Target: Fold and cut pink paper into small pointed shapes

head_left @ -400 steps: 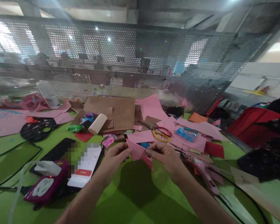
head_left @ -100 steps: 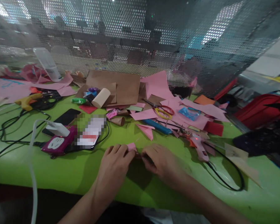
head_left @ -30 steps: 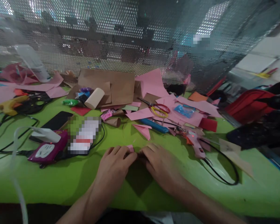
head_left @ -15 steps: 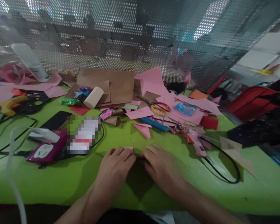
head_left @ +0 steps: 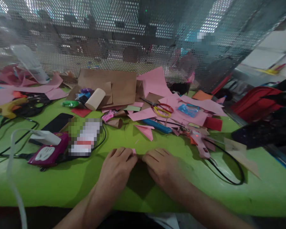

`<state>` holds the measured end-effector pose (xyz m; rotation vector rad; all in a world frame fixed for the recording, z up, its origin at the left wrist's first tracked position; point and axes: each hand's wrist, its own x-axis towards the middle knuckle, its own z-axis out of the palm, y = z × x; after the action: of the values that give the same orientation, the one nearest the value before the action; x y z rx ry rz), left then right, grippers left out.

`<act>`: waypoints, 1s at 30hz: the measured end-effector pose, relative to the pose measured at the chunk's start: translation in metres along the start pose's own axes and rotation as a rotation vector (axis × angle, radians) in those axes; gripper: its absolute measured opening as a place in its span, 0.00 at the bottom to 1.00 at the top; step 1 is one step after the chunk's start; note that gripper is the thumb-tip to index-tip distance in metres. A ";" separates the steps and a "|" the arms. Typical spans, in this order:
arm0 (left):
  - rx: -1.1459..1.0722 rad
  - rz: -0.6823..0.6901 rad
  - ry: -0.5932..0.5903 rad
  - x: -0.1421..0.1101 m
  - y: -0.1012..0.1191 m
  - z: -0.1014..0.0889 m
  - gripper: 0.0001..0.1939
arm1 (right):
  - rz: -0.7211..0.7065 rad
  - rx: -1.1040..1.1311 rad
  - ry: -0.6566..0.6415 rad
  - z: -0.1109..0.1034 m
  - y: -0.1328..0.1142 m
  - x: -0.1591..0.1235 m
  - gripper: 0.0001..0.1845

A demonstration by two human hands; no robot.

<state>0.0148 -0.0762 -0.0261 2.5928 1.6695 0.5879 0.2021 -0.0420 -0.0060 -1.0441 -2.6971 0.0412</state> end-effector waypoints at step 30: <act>-0.101 0.031 0.054 0.001 -0.011 -0.004 0.11 | 0.022 -0.017 0.042 0.004 -0.001 0.013 0.05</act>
<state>0.0039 -0.0711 -0.0247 2.5583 1.5725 0.7306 0.1912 -0.0337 -0.0071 -1.0673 -2.6534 0.0001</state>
